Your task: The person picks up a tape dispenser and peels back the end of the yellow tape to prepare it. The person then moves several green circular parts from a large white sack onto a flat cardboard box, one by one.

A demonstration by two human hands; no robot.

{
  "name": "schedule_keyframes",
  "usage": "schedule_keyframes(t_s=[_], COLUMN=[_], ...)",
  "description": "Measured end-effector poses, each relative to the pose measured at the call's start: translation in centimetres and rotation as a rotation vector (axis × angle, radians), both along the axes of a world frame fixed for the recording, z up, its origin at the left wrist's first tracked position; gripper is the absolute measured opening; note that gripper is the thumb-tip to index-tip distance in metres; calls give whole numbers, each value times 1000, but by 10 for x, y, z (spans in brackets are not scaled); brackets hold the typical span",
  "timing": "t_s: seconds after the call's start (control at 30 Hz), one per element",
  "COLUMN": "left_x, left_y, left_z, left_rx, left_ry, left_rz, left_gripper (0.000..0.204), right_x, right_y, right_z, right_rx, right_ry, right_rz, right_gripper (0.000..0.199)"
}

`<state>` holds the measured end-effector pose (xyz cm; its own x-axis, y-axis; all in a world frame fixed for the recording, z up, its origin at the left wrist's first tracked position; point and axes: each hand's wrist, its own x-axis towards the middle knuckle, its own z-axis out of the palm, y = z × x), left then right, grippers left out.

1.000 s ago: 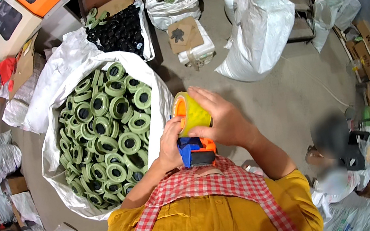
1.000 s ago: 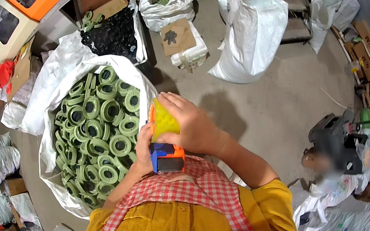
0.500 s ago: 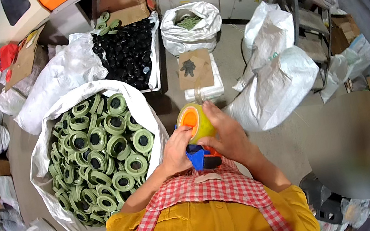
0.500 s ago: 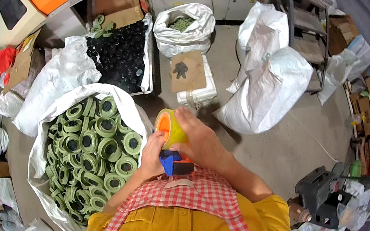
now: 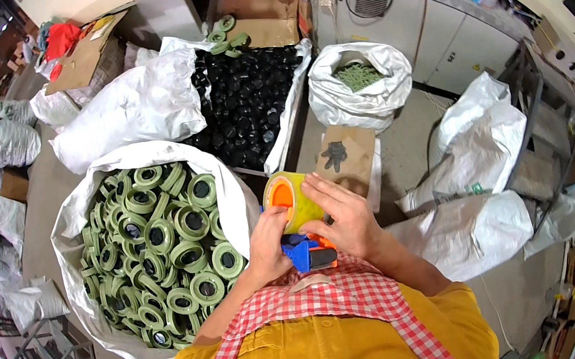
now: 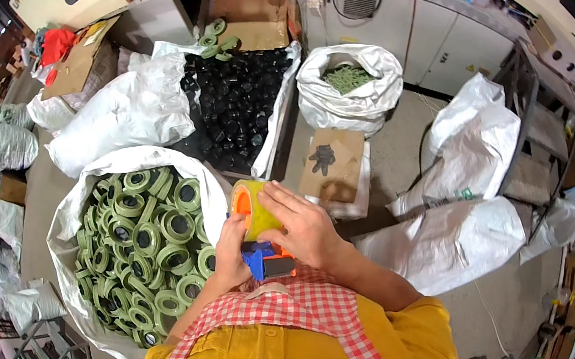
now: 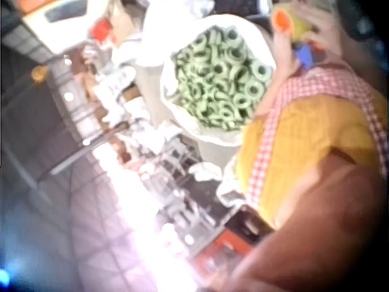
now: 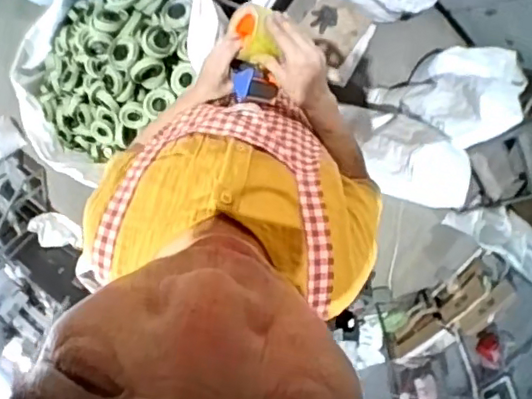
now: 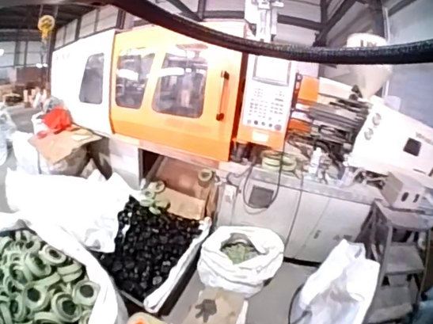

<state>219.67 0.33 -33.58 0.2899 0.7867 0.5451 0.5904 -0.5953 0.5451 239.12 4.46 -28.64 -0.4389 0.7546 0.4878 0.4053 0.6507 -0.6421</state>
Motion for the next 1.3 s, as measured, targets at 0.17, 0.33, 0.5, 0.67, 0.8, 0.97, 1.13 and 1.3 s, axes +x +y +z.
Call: schedule_keyframes(t_s=[0.17,0.33,0.5,0.67,0.8,0.97,1.13,1.3], left_x=[8,5,-4,-41,-73,-99,-112,-119], left_y=[31,64,121,183,219,238,254,276], left_z=[2,-2,-4,-5,-4,-32,-25,1], left_rx=[-30,-57,-69,-5,-48,-698,-941,-898], left_ry=[-25,-38,-74,-127,-402,-1132,-1729,-1721], left_rz=[110,129,91,57,100,84,-38,-113], left_gripper=[66,64,60,55,48,44,32,27], right_x=[0,-5,-13,-52,-92,-132,-149,-143], right_y=[48,85,132,189,234,271,296,361], right_z=[-6,-11,-13,5,23,26,15,-68], right_rx=[-19,18,34,81,124,99,-152,-583], right_ry=[22,59,89,80,111,234,602,526], right_rz=[64,52,16,32,108,206,223,-67], right_gripper=[56,51,41,23,20,26,23,7])
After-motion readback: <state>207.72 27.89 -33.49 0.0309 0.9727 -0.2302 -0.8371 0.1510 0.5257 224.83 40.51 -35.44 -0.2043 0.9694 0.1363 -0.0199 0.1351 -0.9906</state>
